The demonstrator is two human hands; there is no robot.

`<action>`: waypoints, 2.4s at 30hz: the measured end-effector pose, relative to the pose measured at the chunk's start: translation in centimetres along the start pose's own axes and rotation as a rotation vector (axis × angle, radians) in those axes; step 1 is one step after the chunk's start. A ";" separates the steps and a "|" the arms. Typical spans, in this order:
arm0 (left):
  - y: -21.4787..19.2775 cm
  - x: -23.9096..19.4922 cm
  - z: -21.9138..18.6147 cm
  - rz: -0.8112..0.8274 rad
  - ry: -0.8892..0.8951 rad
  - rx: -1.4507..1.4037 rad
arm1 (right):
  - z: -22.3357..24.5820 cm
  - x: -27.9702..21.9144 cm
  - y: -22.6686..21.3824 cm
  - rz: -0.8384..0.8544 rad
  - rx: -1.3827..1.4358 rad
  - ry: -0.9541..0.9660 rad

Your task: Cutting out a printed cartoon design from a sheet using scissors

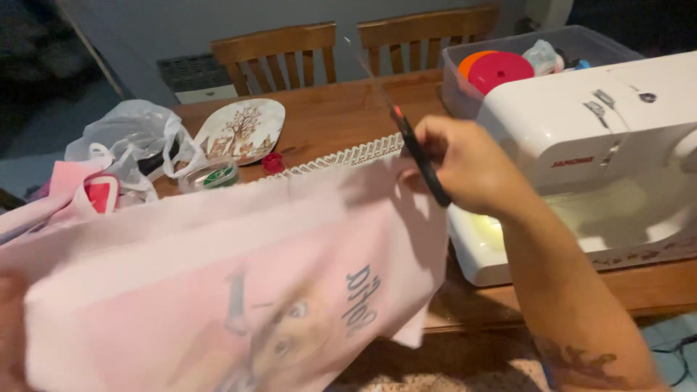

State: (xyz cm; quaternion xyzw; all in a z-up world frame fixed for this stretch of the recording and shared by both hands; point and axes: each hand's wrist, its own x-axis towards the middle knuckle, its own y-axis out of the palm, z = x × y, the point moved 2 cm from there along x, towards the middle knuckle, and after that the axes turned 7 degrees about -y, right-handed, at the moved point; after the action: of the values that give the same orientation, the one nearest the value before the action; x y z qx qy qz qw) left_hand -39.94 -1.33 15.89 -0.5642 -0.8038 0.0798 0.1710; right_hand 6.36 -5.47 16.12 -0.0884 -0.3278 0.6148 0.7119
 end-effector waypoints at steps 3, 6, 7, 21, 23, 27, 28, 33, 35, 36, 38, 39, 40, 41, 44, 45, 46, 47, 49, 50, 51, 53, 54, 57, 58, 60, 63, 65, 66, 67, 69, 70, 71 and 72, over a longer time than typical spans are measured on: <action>3.0 -3.3 3.3 -0.129 0.155 -0.044 | 2.7 4.0 -0.1 -0.022 -0.385 0.061; 7.2 -2.3 7.4 -0.136 0.258 -0.153 | 0.1 10.2 2.8 0.009 -0.761 0.046; 9.0 -1.5 9.0 -0.042 0.121 -0.241 | -1.5 12.4 4.1 0.023 -0.927 0.028; 15.3 1.6 17.1 0.499 0.213 0.917 | -11.4 3.3 17.9 0.335 -0.699 0.134; 15.6 2.5 17.7 0.513 0.215 0.929 | -13.2 2.1 18.3 0.379 -0.714 0.159; 16.7 5.0 18.2 0.348 0.466 0.892 | -14.8 0.9 17.9 0.408 -0.696 0.177; 17.0 5.7 18.1 0.275 0.565 0.895 | -14.8 0.7 17.6 0.395 -0.675 0.156; 19.6 10.5 19.1 0.328 0.541 0.965 | -15.4 0.5 17.0 0.378 -0.658 0.151; 20.7 12.3 18.8 0.362 0.506 1.025 | -14.9 0.6 16.6 0.375 -0.662 0.181; 21.2 13.1 18.4 0.418 0.506 0.979 | -14.5 0.5 16.3 0.358 -0.616 0.182; 21.8 14.7 18.3 0.478 0.512 0.931 | -14.5 0.5 16.0 0.335 -0.570 0.189; 22.0 15.4 18.2 0.458 0.658 0.887 | -14.9 0.5 16.1 0.335 -0.573 0.179; 22.2 16.1 18.1 0.436 0.801 0.838 | -15.4 0.6 16.1 0.334 -0.576 0.168; 22.2 16.4 18.2 0.442 0.806 0.836 | -15.5 0.6 16.1 0.331 -0.575 0.175; 22.0 15.8 17.3 0.394 0.917 0.836 | -16.0 0.7 16.3 0.313 -0.512 0.141; 22.1 14.7 16.4 0.393 0.873 0.825 | -16.3 0.8 16.4 0.296 -0.492 0.107; 22.1 13.7 15.5 0.391 0.829 0.815 | -16.5 0.8 16.5 0.280 -0.473 0.073; 22.1 10.8 13.0 0.400 0.833 0.815 | -16.7 0.9 16.5 0.276 -0.470 0.083; 22.2 5.1 8.7 0.679 0.540 0.948 | -16.9 1.0 16.8 0.304 -0.483 0.073; 22.3 4.5 10.3 0.686 0.541 0.950 | -16.7 1.0 16.7 0.305 -0.481 0.079; 22.3 3.6 11.9 0.762 0.582 0.876 | -16.4 1.0 16.6 0.303 -0.460 0.093; 22.1 2.2 14.4 0.838 0.615 0.799 | -16.1 1.2 16.5 0.308 -0.438 0.107; 21.9 1.8 15.4 0.845 0.584 0.874 | -16.1 1.3 16.5 0.296 -0.430 0.110; 21.2 0.4 16.3 0.803 0.542 0.936 | -16.2 1.6 16.6 0.289 -0.403 0.110; 21.0 0.1 16.1 0.758 0.556 0.926 | -16.2 1.8 16.7 0.274 -0.387 0.112; 20.4 -0.2 15.5 0.738 0.526 0.872 | -15.2 1.6 16.7 0.218 -0.322 0.145; 18.7 -1.5 13.9 0.556 0.544 0.675 | -14.4 1.2 15.7 0.064 -0.227 0.172; 17.1 -4.0 12.7 0.389 0.566 0.536 | -13.8 0.5 14.7 -0.014 -0.193 0.158; 16.0 -5.7 12.1 0.213 0.451 0.390 | -13.4 0.1 14.2 -0.064 -0.062 0.168; 15.0 -7.3 11.4 0.035 0.334 0.245 | -13.0 -0.3 13.7 -0.112 0.071 0.178; 14.1 -11.1 11.6 -0.019 0.270 0.197 | -10.1 -3.3 12.2 -0.037 0.158 0.172; 13.7 -13.0 11.8 -0.067 0.215 0.143 | -8.6 -4.8 11.5 0.028 0.241 0.167; 13.9 -14.2 13.1 -0.073 0.205 0.145 | -8.8 -6.8 11.0 0.039 0.240 0.168; 14.2 -15.3 14.7 -0.026 0.020 0.080 | -9.1 -8.9 10.8 0.135 0.201 0.229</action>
State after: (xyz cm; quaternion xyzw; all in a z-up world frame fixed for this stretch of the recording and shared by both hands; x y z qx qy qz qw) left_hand -28.17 -9.69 -5.17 -0.5471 -0.8054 0.1040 0.2028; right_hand 2.56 -8.83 0.23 -0.1082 -0.1746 0.6766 0.7072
